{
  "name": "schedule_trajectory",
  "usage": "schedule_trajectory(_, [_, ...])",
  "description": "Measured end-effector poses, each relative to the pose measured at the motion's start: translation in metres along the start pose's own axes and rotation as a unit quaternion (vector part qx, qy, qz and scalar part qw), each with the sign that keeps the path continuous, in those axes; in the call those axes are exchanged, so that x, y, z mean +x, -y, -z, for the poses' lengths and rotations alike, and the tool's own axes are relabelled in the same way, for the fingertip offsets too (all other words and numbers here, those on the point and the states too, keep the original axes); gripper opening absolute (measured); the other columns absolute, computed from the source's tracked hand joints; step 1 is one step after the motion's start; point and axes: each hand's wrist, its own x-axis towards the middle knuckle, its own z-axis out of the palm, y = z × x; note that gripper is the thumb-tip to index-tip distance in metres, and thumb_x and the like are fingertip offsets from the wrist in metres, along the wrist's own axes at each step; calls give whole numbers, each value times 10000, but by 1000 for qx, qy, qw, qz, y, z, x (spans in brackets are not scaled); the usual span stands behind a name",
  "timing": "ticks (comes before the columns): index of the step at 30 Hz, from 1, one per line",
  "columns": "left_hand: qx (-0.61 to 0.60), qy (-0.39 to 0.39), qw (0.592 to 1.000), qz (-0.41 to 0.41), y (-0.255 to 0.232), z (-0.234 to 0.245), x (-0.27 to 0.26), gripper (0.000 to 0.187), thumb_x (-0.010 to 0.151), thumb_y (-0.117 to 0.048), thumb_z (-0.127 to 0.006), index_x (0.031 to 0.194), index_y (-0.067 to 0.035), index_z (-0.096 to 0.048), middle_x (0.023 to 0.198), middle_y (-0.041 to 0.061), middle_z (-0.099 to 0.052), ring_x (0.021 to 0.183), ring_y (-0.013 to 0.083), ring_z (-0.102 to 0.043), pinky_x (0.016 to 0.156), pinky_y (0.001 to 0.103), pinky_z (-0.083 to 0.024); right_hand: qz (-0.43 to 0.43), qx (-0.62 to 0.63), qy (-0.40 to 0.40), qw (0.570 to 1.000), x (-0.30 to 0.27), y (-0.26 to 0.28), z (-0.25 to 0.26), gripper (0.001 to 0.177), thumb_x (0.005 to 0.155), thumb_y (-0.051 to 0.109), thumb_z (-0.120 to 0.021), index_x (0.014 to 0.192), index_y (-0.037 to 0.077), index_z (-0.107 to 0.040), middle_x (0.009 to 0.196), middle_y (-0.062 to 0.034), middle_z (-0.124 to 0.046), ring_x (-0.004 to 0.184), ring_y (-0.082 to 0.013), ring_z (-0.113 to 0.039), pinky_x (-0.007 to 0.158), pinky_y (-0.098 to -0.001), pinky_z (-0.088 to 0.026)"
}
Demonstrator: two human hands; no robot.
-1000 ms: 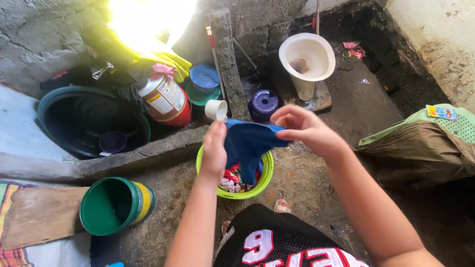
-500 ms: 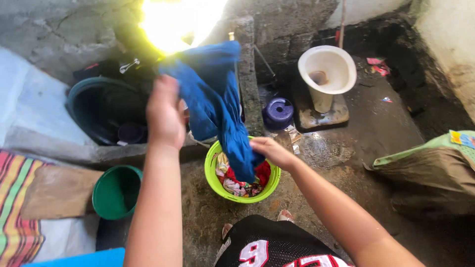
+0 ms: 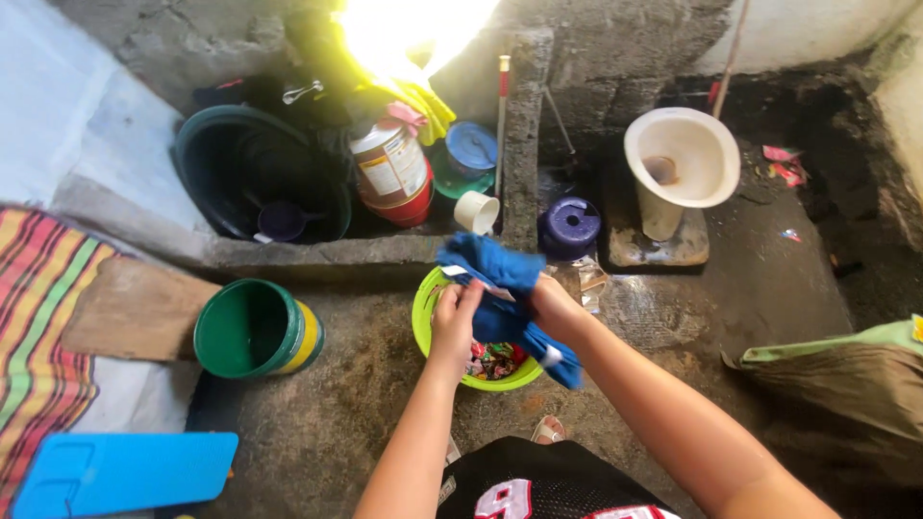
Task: Hanging wet laundry items from a basket onto hangers and a clothesline in an indoor washroom.
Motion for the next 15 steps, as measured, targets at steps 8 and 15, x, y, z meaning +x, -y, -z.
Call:
schedule_trajectory(8, [-2, -3, 993, 121, 15, 8, 5, 188, 955, -250, -636, 969, -65, -665, 851, -13, -617, 784, 108, -550, 741, 275, -453, 10, -119, 71, 990, -43, -12, 11, 491, 973, 216, -625, 1433, 75, -528, 1361, -60, -616, 1215, -157, -594, 1068, -346, -468])
schedule_trajectory(15, [-95, 24, 995, 37, -47, -11, -18, 220, 1044, -260, -469, 1103, -93, -599, 1008, -20, -637, 936, 75, -576, 872, 238, -466, 30, -398, -39, 916, -27, -23, 65, 433, 1039, 320, -504, 1357, 49, -618, 1314, -42, -664, 1215, -125, -597, 1057, -306, -443])
